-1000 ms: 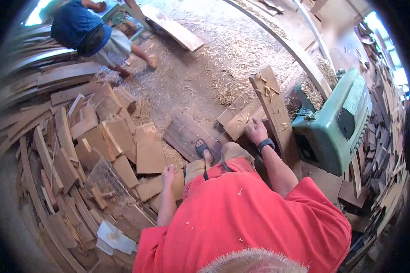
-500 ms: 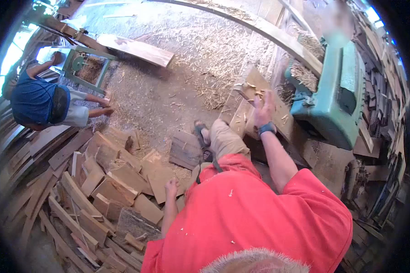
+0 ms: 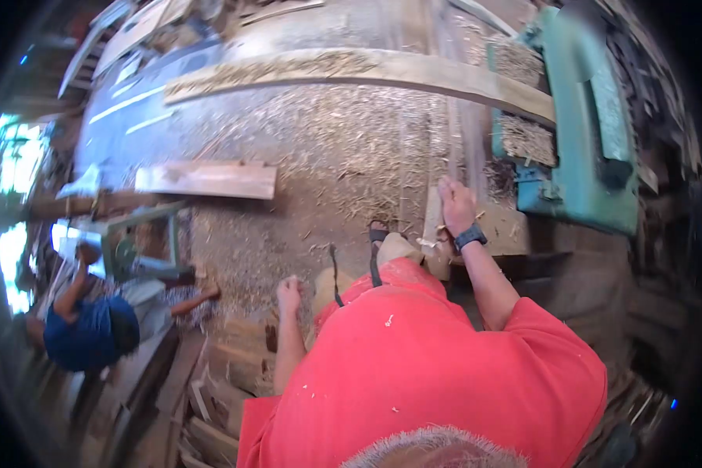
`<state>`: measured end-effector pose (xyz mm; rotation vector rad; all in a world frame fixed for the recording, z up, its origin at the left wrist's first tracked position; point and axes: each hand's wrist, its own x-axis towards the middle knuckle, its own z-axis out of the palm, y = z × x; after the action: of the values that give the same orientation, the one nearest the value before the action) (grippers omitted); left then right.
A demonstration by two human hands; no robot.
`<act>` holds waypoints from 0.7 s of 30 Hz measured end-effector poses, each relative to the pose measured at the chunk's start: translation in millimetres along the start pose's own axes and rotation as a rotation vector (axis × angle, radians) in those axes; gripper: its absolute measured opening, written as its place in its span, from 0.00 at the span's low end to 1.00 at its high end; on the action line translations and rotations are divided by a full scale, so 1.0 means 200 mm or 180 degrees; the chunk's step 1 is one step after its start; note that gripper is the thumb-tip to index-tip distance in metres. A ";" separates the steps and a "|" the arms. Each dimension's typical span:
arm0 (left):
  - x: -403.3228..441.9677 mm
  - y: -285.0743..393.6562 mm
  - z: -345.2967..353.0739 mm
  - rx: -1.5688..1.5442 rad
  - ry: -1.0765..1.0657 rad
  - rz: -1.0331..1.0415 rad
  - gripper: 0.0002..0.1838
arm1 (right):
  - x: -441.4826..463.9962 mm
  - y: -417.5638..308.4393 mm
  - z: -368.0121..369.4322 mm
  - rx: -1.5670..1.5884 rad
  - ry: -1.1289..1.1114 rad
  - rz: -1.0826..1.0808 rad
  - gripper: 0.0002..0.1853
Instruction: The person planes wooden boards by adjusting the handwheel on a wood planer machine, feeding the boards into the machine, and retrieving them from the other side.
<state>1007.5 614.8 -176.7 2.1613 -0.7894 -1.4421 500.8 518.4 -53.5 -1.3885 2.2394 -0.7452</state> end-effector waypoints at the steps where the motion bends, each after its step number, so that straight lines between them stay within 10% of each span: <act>1: 0.10 0.22 0.01 -0.0092 -0.0060 0.0077 0.13 | 0.00 0.03 0.04 0.0014 0.0230 -0.0124 0.19; 11: 0.75 1.77 0.42 0.0363 -0.1058 0.2497 0.17 | 0.09 -0.13 -0.09 0.0478 -0.0553 0.0761 0.23; 14: 0.72 2.16 0.52 0.0740 -0.1312 0.3169 0.18 | 0.09 -0.28 -0.06 0.0458 -0.0022 0.1597 0.25; 21: 0.73 2.71 0.77 0.1810 -0.1436 0.4990 0.26 | -0.02 -0.92 0.18 0.0447 0.1299 0.1009 0.21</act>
<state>788.3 106.5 3.5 0.7076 -2.4388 -0.7500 650.5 446.1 34.7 -0.8417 2.5669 -1.1227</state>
